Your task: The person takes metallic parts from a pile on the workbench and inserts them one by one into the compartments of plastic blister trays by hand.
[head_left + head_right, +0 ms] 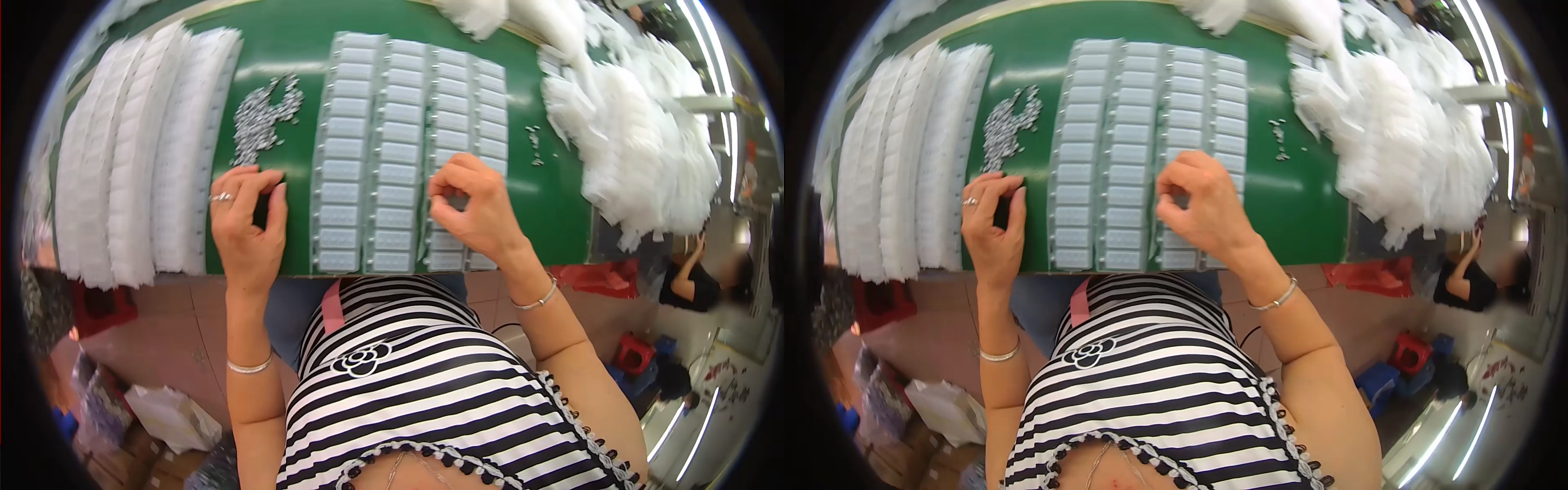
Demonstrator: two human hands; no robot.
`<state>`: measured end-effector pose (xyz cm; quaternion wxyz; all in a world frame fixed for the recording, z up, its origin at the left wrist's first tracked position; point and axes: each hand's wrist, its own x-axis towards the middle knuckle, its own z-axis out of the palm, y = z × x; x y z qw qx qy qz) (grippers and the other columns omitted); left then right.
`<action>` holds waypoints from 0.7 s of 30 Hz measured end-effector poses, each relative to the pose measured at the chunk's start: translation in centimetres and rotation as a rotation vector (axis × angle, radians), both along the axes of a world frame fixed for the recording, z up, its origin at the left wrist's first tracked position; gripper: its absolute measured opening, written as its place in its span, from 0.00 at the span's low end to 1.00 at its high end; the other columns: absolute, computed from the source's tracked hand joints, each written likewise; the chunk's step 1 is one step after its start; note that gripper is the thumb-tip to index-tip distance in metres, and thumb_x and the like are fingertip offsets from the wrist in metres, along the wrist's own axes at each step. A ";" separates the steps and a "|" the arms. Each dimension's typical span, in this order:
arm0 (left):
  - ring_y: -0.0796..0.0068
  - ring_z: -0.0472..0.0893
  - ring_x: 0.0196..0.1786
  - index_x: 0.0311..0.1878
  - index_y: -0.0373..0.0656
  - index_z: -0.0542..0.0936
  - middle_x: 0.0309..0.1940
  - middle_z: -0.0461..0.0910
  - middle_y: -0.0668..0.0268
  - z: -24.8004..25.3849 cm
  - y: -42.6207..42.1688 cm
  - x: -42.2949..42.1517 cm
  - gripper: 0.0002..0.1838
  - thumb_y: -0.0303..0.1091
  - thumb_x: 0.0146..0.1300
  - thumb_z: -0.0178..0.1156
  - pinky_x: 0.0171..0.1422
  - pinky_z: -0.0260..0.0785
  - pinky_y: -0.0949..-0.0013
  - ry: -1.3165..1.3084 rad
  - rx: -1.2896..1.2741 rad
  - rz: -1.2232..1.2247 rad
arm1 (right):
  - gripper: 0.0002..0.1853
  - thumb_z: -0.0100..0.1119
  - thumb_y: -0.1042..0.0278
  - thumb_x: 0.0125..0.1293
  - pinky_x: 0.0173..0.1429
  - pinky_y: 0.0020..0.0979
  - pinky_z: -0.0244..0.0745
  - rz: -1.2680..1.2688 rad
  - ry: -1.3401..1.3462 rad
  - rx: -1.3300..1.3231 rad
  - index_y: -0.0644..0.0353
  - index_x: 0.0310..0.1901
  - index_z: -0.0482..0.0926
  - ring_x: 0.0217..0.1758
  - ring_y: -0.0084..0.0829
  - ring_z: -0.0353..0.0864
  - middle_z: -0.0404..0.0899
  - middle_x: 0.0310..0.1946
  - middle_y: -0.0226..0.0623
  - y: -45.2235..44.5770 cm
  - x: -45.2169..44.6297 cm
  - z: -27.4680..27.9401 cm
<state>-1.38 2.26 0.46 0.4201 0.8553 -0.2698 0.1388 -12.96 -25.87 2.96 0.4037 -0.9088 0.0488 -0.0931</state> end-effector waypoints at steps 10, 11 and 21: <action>0.62 0.81 0.59 0.48 0.41 0.88 0.46 0.86 0.66 -0.2 0.1 -0.2 0.08 0.20 0.67 0.69 0.66 0.74 0.61 0.023 0.017 -0.002 | 0.07 0.65 0.85 0.63 0.42 0.24 0.72 -0.007 -0.072 0.177 0.63 0.40 0.87 0.35 0.22 0.74 0.83 0.37 0.28 -3.0 -1.3 1.6; 0.62 0.81 0.59 0.48 0.41 0.88 0.47 0.86 0.66 -0.2 0.1 -0.2 0.08 0.20 0.67 0.69 0.66 0.74 0.61 0.032 0.020 -0.004 | 0.07 0.65 0.85 0.64 0.43 0.24 0.72 -0.029 -0.096 0.224 0.63 0.41 0.87 0.36 0.22 0.75 0.83 0.37 0.28 -3.8 -1.7 1.8; 0.63 0.81 0.59 0.48 0.42 0.88 0.47 0.86 0.66 -0.2 0.0 -0.2 0.08 0.21 0.68 0.69 0.65 0.74 0.61 0.030 0.043 0.010 | 0.03 0.67 0.81 0.65 0.34 0.22 0.70 -0.549 0.115 0.002 0.70 0.37 0.88 0.27 0.19 0.72 0.83 0.26 0.28 -12.2 -5.8 0.8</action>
